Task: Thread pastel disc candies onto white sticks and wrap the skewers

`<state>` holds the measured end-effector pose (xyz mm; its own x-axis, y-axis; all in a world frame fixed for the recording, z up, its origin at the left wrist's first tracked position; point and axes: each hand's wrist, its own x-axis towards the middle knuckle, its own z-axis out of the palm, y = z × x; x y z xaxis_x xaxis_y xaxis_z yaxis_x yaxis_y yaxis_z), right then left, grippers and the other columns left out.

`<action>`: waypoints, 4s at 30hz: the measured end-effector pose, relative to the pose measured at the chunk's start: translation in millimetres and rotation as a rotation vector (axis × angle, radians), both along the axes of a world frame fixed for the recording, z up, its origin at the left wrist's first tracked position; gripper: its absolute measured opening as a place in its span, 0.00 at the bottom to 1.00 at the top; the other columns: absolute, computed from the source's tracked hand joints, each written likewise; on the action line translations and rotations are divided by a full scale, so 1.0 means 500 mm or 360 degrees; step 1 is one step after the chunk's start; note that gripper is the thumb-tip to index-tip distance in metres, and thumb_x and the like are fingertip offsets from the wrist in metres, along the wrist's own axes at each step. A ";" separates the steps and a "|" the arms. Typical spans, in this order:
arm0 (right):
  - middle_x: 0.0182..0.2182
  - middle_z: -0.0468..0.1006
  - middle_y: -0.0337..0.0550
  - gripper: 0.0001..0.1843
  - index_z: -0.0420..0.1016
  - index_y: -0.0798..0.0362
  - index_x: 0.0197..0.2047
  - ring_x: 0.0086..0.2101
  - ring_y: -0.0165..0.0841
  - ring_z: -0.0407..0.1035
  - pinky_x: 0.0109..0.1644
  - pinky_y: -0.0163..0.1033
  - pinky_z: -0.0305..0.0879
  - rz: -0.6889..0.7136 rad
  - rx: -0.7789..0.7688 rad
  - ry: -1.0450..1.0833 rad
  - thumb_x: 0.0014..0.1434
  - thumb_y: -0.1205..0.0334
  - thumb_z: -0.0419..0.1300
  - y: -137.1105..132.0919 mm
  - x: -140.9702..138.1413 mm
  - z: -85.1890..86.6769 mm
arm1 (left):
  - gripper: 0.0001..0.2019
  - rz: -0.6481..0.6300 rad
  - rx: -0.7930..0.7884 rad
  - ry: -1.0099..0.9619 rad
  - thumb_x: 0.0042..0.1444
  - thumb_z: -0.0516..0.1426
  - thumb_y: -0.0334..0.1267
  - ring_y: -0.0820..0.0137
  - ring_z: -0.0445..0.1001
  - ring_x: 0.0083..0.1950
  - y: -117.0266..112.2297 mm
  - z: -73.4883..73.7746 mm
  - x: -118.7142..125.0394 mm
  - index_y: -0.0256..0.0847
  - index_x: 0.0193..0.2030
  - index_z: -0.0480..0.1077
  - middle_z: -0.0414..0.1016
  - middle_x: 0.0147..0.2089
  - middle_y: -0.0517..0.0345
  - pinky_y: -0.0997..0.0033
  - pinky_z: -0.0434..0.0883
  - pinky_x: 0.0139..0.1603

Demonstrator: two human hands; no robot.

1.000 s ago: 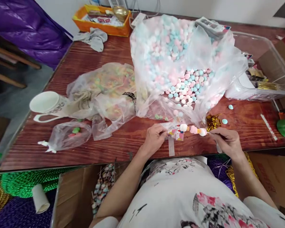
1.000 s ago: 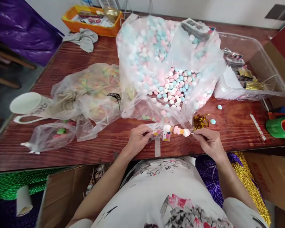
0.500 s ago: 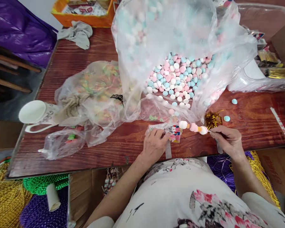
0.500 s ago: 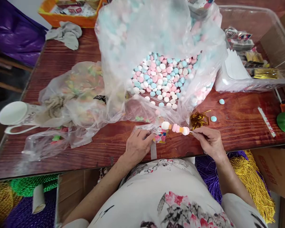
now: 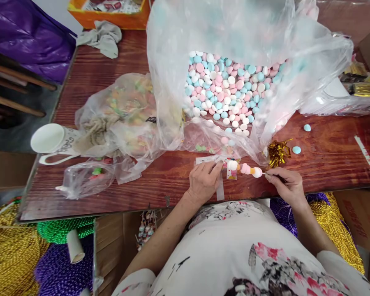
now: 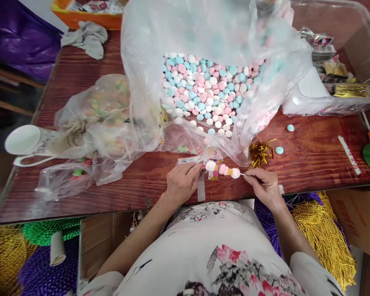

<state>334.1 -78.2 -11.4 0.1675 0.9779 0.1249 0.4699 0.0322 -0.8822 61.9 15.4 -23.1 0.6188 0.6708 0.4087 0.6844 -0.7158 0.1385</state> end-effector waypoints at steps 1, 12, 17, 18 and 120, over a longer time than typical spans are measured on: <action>0.27 0.79 0.35 0.04 0.79 0.49 0.33 0.26 0.27 0.70 0.32 0.32 0.66 -0.0003 0.0001 0.0005 0.57 0.66 0.63 -0.001 -0.004 -0.002 | 0.13 0.0002 0.0003 -0.0030 0.61 0.53 0.32 0.65 0.73 0.39 0.000 0.002 0.000 0.41 0.50 0.71 0.78 0.39 0.51 0.65 0.65 0.37; 0.33 0.82 0.41 0.07 0.80 0.48 0.39 0.30 0.34 0.75 0.37 0.39 0.73 -0.0061 0.0111 -0.0205 0.55 0.64 0.65 -0.041 0.042 -0.010 | 0.09 0.0048 -0.0154 -0.0021 0.60 0.52 0.32 0.64 0.71 0.41 -0.027 0.011 -0.008 0.39 0.40 0.74 0.77 0.38 0.49 0.62 0.65 0.41; 0.34 0.81 0.42 0.12 0.76 0.48 0.47 0.29 0.33 0.74 0.32 0.38 0.69 0.0346 0.0103 -0.0937 0.60 0.65 0.58 -0.043 0.082 0.125 | 0.08 0.0024 -0.0243 -0.0067 0.60 0.54 0.33 0.64 0.68 0.40 -0.013 -0.001 -0.006 0.39 0.32 0.73 0.74 0.34 0.51 0.63 0.65 0.40; 0.34 0.80 0.42 0.14 0.76 0.49 0.49 0.28 0.32 0.73 0.30 0.37 0.67 0.0447 0.0017 -0.1057 0.62 0.66 0.55 -0.038 0.081 0.152 | 0.07 0.0015 -0.0272 -0.0058 0.61 0.55 0.34 0.64 0.68 0.40 -0.009 -0.003 -0.004 0.39 0.33 0.73 0.74 0.34 0.51 0.64 0.65 0.40; 0.30 0.83 0.38 0.04 0.73 0.50 0.32 0.20 0.28 0.71 0.17 0.30 0.62 -0.0311 0.0422 0.1435 0.54 0.67 0.64 0.081 -0.207 0.078 | 0.17 0.0428 -0.2202 -0.3003 0.46 0.67 0.49 0.65 0.80 0.45 -0.006 0.124 0.087 0.43 0.35 0.67 0.79 0.34 0.63 0.66 0.76 0.47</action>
